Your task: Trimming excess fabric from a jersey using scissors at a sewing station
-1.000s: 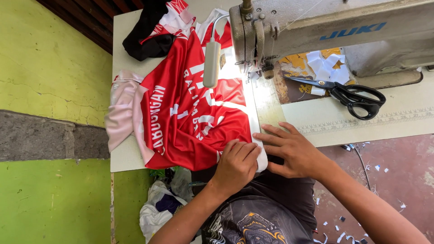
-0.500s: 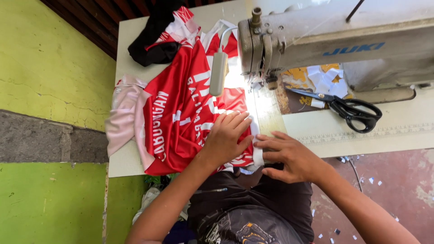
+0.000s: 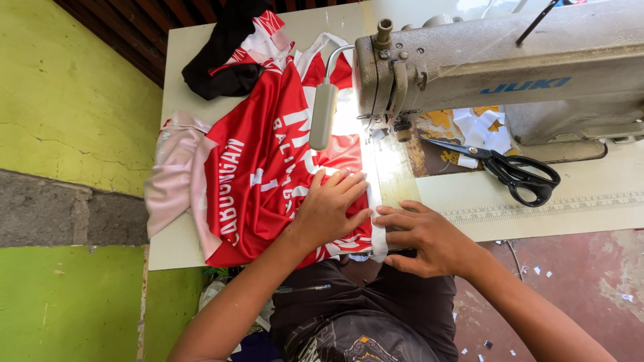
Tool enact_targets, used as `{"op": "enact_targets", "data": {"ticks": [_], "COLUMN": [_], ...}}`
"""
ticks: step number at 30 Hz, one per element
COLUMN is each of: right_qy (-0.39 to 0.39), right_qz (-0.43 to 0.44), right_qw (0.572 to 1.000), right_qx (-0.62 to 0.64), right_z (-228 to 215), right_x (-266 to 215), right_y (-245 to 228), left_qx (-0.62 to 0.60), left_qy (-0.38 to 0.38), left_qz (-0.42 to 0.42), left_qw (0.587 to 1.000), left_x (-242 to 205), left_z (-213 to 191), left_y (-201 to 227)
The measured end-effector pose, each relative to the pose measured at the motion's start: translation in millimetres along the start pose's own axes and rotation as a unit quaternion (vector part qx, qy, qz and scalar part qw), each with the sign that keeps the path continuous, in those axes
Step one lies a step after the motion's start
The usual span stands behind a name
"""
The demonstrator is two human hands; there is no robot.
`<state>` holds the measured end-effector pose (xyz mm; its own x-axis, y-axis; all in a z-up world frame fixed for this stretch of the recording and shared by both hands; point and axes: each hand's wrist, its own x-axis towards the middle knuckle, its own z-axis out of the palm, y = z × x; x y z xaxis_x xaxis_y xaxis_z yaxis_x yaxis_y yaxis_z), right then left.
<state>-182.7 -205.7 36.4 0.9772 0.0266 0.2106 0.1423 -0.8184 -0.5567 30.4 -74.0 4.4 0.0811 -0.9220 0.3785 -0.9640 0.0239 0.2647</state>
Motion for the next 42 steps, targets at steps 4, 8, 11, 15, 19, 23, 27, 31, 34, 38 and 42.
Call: {"op": "enact_targets", "data": {"ticks": [4, 8, 11, 15, 19, 23, 27, 31, 34, 38, 42], "right_qy": [-0.003, -0.012, -0.015, -0.019, -0.024, -0.021, -0.013, -0.011, -0.013, -0.008, 0.009], "right_qz": [-0.001, 0.011, 0.018, 0.027, 0.028, 0.037, 0.037, 0.05, 0.055, 0.07, 0.094], "right_qw": [1.0, 1.0, 1.0, 0.999, 0.999, 0.999, 0.999, 0.998, 0.998, 0.997, 0.995], "right_qx": [-0.004, 0.0, 0.003, 0.009, 0.018, 0.017, 0.018, 0.029, 0.03, 0.018, 0.027], "right_z": [-5.1, -11.5, -15.3, -18.5, -21.2, -22.8, -19.5, -27.3, -24.7, -13.3, -5.1], "right_x": [4.8, 12.6, 18.1, 25.9, 34.8, 41.2, 47.3, 55.1, 58.8, 59.1, 57.6], "right_y": [1.9, 4.2, 7.5, 12.5, 19.0, 25.5, 37.2, 35.3, 43.3, 62.0, 63.1], "left_qx": [-0.007, 0.004, 0.006, 0.011, 0.013, 0.008, 0.016, 0.019, 0.043, 0.034, 0.12], "left_qy": [-0.006, 0.0, 0.006, 0.008, 0.009, 0.033, 0.057, 0.067, 0.023, -0.011, 0.006], "left_qz": [0.001, 0.004, 0.014, 0.017, 0.015, 0.031, 0.042, 0.049, 0.037, 0.024, 0.048], "left_qw": [1.0, 1.0, 1.0, 1.0, 1.0, 0.999, 0.997, 0.996, 0.998, 0.999, 0.992], "left_x": [3.0, 9.4, 15.3, 23.4, 27.7, 36.1, 42.1, 50.1, 53.8, 58.1, 57.7], "left_z": [2.0, 4.4, 5.5, 6.2, 14.5, 21.1, 34.6, 37.3, 41.3, 44.1, 35.8], "left_y": [-5.0, -13.6, -21.3, -30.5, -44.4, -57.1, -74.2, -84.9, -96.9, -107.9, -98.2]}}
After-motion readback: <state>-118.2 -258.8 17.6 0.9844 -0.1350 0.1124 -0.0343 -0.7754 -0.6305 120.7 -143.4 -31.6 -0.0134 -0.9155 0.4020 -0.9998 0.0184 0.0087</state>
